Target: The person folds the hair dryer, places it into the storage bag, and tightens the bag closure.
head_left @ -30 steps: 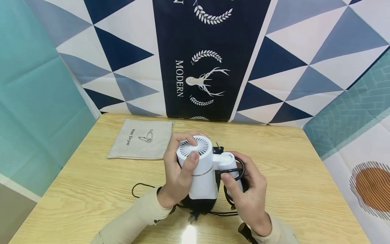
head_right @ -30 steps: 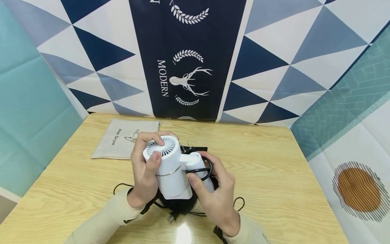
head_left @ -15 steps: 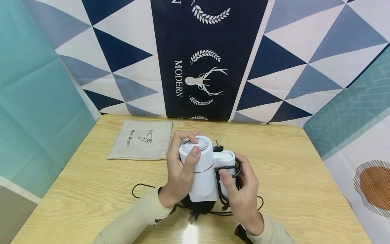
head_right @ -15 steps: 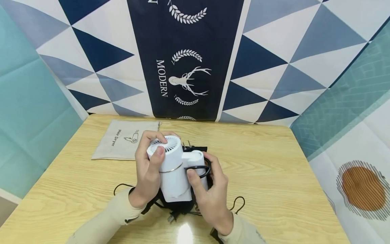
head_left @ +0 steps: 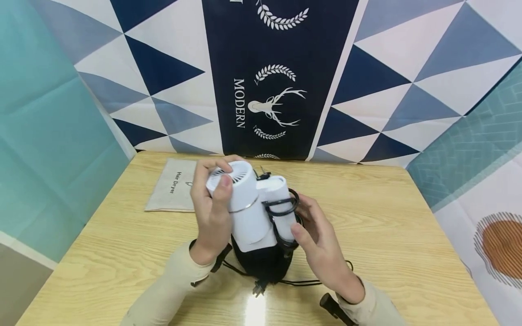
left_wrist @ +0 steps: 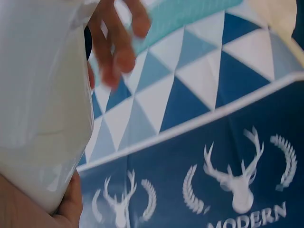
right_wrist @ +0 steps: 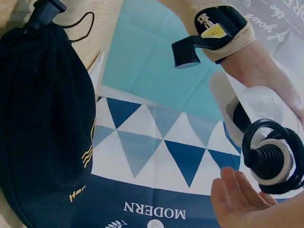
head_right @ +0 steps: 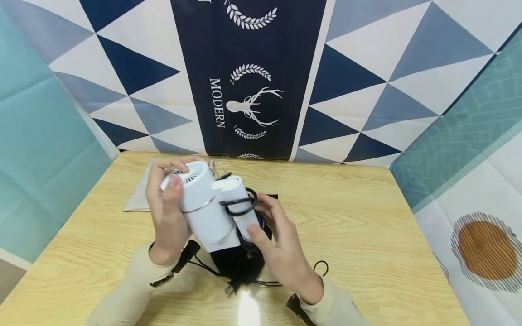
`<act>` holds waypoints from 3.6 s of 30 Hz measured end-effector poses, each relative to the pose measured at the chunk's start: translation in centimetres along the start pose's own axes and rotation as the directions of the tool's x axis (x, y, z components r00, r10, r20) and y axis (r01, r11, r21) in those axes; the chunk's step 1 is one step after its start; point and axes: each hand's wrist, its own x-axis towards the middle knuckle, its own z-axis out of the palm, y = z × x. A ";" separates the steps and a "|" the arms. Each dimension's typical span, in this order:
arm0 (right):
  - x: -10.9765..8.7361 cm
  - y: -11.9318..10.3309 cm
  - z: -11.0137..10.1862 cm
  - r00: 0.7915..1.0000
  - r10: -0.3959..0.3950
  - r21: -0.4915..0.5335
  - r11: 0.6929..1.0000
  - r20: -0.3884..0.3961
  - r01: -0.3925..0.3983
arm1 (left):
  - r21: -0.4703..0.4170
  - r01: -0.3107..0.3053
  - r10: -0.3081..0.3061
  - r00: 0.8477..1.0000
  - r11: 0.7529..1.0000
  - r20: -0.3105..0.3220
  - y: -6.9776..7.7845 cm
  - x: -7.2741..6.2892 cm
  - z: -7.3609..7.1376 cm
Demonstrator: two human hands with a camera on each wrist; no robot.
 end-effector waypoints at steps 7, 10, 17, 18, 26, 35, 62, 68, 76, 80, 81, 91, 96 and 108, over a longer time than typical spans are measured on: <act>0.6 0.5 -0.1 0.986 0.075 0.026 0.996 0.146 -0.080 | 0.028 -0.039 0.041 0.995 0.999 -0.088 0.1 1.4 -1.1; 1.1 0.7 0.0 0.968 0.063 0.174 0.979 0.243 -0.108 | 0.028 -0.052 0.056 0.990 0.998 -0.126 0.2 1.8 -1.6; 1.7 1.2 -0.3 0.926 0.032 0.408 0.892 0.376 -0.196 | 0.000 -0.055 0.054 0.982 0.998 -0.180 0.3 2.3 -2.4; 1.8 1.2 -0.4 0.922 0.034 0.417 0.885 0.386 -0.208 | -0.001 -0.055 0.054 0.982 0.998 -0.179 0.3 2.3 -2.5; 2.1 1.7 -0.9 0.885 0.122 0.444 0.829 0.450 -0.340 | 0.001 -0.063 0.063 0.983 0.998 -0.173 0.0 2.6 -2.6; 2.1 1.4 -2.0 0.880 0.203 0.276 0.899 0.429 -0.341 | 0.006 -0.040 0.040 0.983 0.999 -0.182 -0.2 2.7 -2.6; 1.3 1.6 -2.0 0.972 0.020 0.105 0.993 0.234 -0.046 | 0.230 0.208 -0.228 0.971 0.951 0.064 -2.8 3.7 -3.7; 0.8 1.4 -2.3 0.984 0.039 0.181 0.981 0.175 -0.071 | 0.343 0.237 -0.310 0.934 0.909 0.177 -3.4 3.6 -4.9; -0.4 1.1 -2.2 0.982 0.092 0.398 0.905 0.164 -0.151 | 0.452 0.220 -0.316 0.937 0.865 0.148 -4.4 2.6 -5.8; -1.0 1.3 -2.4 0.975 0.134 0.472 0.858 0.176 -0.203 | 0.481 0.214 -0.318 0.937 0.850 0.146 -5.3 2.9 -6.3; -1.2 1.4 -2.4 0.972 0.150 0.479 0.850 0.178 -0.219 | 0.509 0.207 -0.323 0.935 0.836 0.150 -5.6 3.0 -6.4; -1.5 1.7 -2.7 0.949 0.250 0.539 0.782 0.190 -0.314 | 0.869 0.056 -0.396 0.903 0.492 0.166 -11.2 2.6 -8.3; -1.5 1.6 -2.7 0.938 0.292 0.562 0.751 0.188 -0.347 | 0.923 0.003 -0.479 0.856 0.384 0.197 -13.4 2.0 -9.9; -1.2 1.6 -3.4 0.931 0.316 0.619 0.699 0.181 -0.357 | 0.962 -0.019 -0.666 0.718 0.271 0.202 -17.9 -0.2 -11.2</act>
